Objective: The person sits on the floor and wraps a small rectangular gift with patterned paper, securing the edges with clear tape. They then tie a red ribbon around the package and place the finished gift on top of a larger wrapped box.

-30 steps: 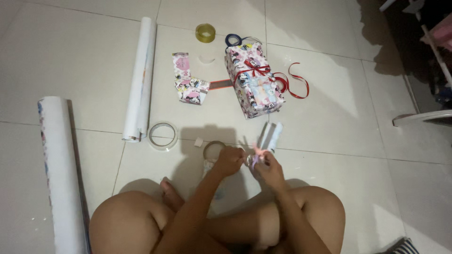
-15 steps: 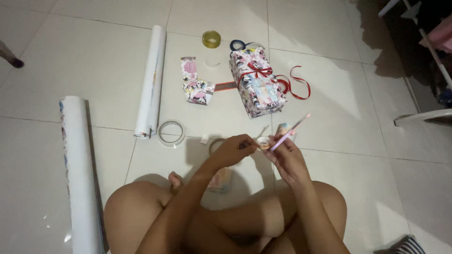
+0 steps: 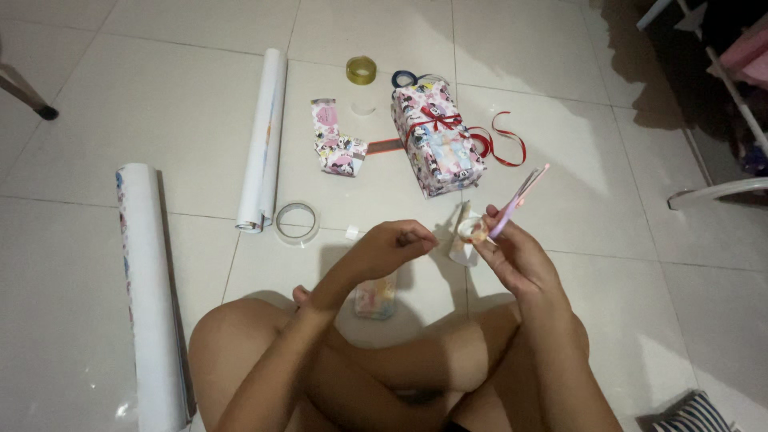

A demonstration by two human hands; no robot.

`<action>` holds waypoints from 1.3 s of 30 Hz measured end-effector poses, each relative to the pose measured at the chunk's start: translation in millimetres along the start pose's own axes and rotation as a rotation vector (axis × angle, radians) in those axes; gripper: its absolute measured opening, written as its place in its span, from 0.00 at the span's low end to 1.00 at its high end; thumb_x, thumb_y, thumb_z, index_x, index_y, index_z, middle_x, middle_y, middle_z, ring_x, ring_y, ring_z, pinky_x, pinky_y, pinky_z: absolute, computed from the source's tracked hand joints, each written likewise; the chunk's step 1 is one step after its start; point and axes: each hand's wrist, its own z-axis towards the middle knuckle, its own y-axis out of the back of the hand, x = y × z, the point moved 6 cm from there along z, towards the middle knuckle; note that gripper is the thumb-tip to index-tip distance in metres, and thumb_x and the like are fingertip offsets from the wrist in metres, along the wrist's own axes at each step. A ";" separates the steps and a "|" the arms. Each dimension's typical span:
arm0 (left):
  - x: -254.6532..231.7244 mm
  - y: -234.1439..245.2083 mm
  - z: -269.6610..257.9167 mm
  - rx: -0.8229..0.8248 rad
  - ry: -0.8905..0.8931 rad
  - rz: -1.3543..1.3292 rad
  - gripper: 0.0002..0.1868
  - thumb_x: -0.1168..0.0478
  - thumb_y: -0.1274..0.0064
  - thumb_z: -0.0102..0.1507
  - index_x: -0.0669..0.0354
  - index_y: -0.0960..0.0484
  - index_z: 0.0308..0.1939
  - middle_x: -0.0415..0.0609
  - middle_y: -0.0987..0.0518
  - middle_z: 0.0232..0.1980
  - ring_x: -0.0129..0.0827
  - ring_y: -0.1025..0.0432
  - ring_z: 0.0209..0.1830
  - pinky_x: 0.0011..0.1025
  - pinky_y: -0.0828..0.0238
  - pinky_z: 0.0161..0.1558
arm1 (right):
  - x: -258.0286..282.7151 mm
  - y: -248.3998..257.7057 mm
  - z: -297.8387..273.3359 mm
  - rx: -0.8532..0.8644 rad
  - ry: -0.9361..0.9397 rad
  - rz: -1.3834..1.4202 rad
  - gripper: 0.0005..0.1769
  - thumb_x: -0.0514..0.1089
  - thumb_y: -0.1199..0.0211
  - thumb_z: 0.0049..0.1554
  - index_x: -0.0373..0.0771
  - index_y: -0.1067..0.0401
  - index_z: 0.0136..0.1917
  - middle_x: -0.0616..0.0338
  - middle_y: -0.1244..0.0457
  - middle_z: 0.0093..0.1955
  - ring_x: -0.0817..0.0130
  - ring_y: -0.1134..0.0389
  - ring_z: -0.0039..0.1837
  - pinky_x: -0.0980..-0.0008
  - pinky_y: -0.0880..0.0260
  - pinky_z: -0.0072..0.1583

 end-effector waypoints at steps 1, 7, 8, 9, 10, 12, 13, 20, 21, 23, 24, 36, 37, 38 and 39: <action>-10.7 0.8 -2.9 0.023 -0.027 0.009 0.15 0.54 0.43 0.67 0.60 0.15 0.51 0.40 0.15 0.43 0.20 0.24 0.41 0.23 0.25 0.46 | 3.5 1.9 -1.1 0.015 -0.015 0.005 0.18 0.35 0.39 0.58 0.32 0.35 0.62 0.50 0.36 0.63 0.60 0.29 0.60 0.62 0.24 0.62; -57.3 -4.6 -17.4 0.168 -0.052 0.329 0.25 0.55 0.43 0.65 0.48 0.27 0.66 0.40 0.21 0.33 0.24 0.28 0.34 0.27 0.29 0.40 | 9.2 11.4 -2.0 0.153 -0.127 -0.105 0.21 0.36 0.39 0.59 0.25 0.35 0.64 0.43 0.36 0.64 0.60 0.29 0.58 0.63 0.24 0.58; -62.2 -7.2 -17.8 0.196 -0.071 0.392 0.27 0.55 0.43 0.65 0.46 0.30 0.68 0.39 0.22 0.32 0.24 0.27 0.33 0.27 0.30 0.40 | 10.8 10.5 0.4 0.188 -0.134 -0.144 0.21 0.35 0.39 0.59 0.24 0.35 0.64 0.42 0.37 0.64 0.59 0.29 0.58 0.63 0.23 0.58; -64.1 -8.2 -19.0 0.213 -0.055 0.370 0.27 0.57 0.44 0.65 0.45 0.29 0.69 0.40 0.23 0.33 0.26 0.28 0.33 0.29 0.29 0.40 | 12.6 7.6 3.0 0.236 -0.134 -0.132 0.19 0.35 0.39 0.60 0.26 0.36 0.63 0.44 0.37 0.65 0.60 0.29 0.58 0.62 0.24 0.59; -64.9 -9.5 -19.1 0.231 -0.040 0.347 0.28 0.58 0.44 0.66 0.43 0.28 0.71 0.42 0.25 0.33 0.28 0.29 0.33 0.30 0.29 0.39 | 14.8 4.3 5.0 0.283 -0.133 -0.122 0.18 0.34 0.39 0.62 0.27 0.37 0.62 0.45 0.38 0.65 0.60 0.30 0.59 0.61 0.24 0.59; -64.2 -10.7 -18.2 0.269 -0.027 0.245 0.29 0.59 0.45 0.67 0.42 0.29 0.73 0.43 0.26 0.34 0.28 0.28 0.36 0.31 0.27 0.42 | 16.5 3.3 5.7 0.254 -0.133 -0.033 0.16 0.34 0.39 0.62 0.27 0.37 0.61 0.46 0.38 0.65 0.59 0.30 0.61 0.62 0.25 0.60; -63.5 -9.9 -15.9 0.289 -0.027 0.166 0.29 0.59 0.46 0.68 0.43 0.30 0.74 0.42 0.25 0.35 0.27 0.25 0.38 0.30 0.25 0.45 | 14.8 4.7 4.6 0.178 -0.134 0.045 0.17 0.34 0.40 0.61 0.26 0.36 0.61 0.44 0.38 0.65 0.59 0.30 0.61 0.64 0.26 0.61; -50.1 -19.8 -18.2 0.321 -0.132 -0.265 0.41 0.61 0.43 0.67 0.52 0.48 0.80 0.43 0.26 0.37 0.30 0.22 0.43 0.32 0.23 0.50 | -9.3 -20.1 -35.8 0.040 -0.107 0.596 0.10 0.35 0.38 0.59 0.28 0.33 0.52 0.43 0.40 0.59 0.48 0.38 0.66 0.53 0.33 0.66; -46.9 -19.7 -20.1 0.324 -0.122 -0.281 0.40 0.62 0.44 0.68 0.54 0.47 0.81 0.44 0.25 0.37 0.31 0.22 0.44 0.32 0.24 0.51 | -11.8 -26.1 -42.0 0.047 -0.145 0.708 0.11 0.35 0.38 0.60 0.26 0.34 0.52 0.41 0.40 0.59 0.48 0.39 0.66 0.50 0.34 0.67; -44.3 -19.5 -22.8 0.328 -0.108 -0.316 0.39 0.63 0.46 0.71 0.58 0.47 0.83 0.46 0.25 0.38 0.33 0.22 0.46 0.34 0.24 0.53 | -13.2 -39.5 -51.8 0.062 -0.219 0.930 0.12 0.35 0.37 0.62 0.23 0.35 0.52 0.38 0.42 0.58 0.49 0.40 0.66 0.45 0.36 0.68; -43.9 -19.7 -21.8 0.329 -0.080 -0.328 0.40 0.64 0.46 0.70 0.57 0.48 0.83 0.45 0.25 0.38 0.34 0.21 0.45 0.34 0.23 0.53 | -10.6 -44.8 -54.4 0.050 -0.224 0.948 0.12 0.36 0.37 0.61 0.24 0.35 0.51 0.39 0.42 0.57 0.48 0.40 0.66 0.44 0.37 0.68; -25.6 -23.3 -18.2 0.469 0.060 -0.354 0.46 0.68 0.45 0.67 0.52 0.56 0.83 0.47 0.23 0.38 0.40 0.19 0.47 0.37 0.22 0.55 | 0.4 -46.6 -49.4 -0.134 -0.008 0.406 0.10 0.42 0.41 0.60 0.38 0.35 0.54 0.54 0.44 0.60 0.56 0.41 0.71 0.46 0.35 0.67; -22.9 -24.0 -18.1 0.484 0.070 -0.342 0.46 0.68 0.45 0.67 0.53 0.55 0.84 0.47 0.24 0.37 0.41 0.19 0.48 0.37 0.22 0.55 | 2.6 -42.9 -44.4 -0.157 0.013 0.261 0.11 0.45 0.42 0.60 0.40 0.35 0.55 0.54 0.43 0.61 0.57 0.40 0.70 0.49 0.34 0.66; -20.7 -26.2 -18.8 0.502 0.082 -0.331 0.46 0.69 0.45 0.68 0.54 0.54 0.84 0.47 0.24 0.37 0.41 0.19 0.48 0.38 0.22 0.55 | 4.3 -37.3 -40.8 -0.181 0.034 0.117 0.12 0.48 0.43 0.61 0.42 0.35 0.55 0.54 0.43 0.61 0.57 0.39 0.69 0.52 0.33 0.65; -20.9 -29.3 -19.7 0.531 0.083 -0.372 0.45 0.69 0.45 0.68 0.55 0.54 0.84 0.48 0.24 0.36 0.42 0.19 0.48 0.39 0.23 0.56 | 4.0 -35.6 -35.5 -0.140 0.012 0.020 0.13 0.48 0.43 0.62 0.40 0.35 0.56 0.53 0.42 0.61 0.57 0.38 0.68 0.55 0.31 0.64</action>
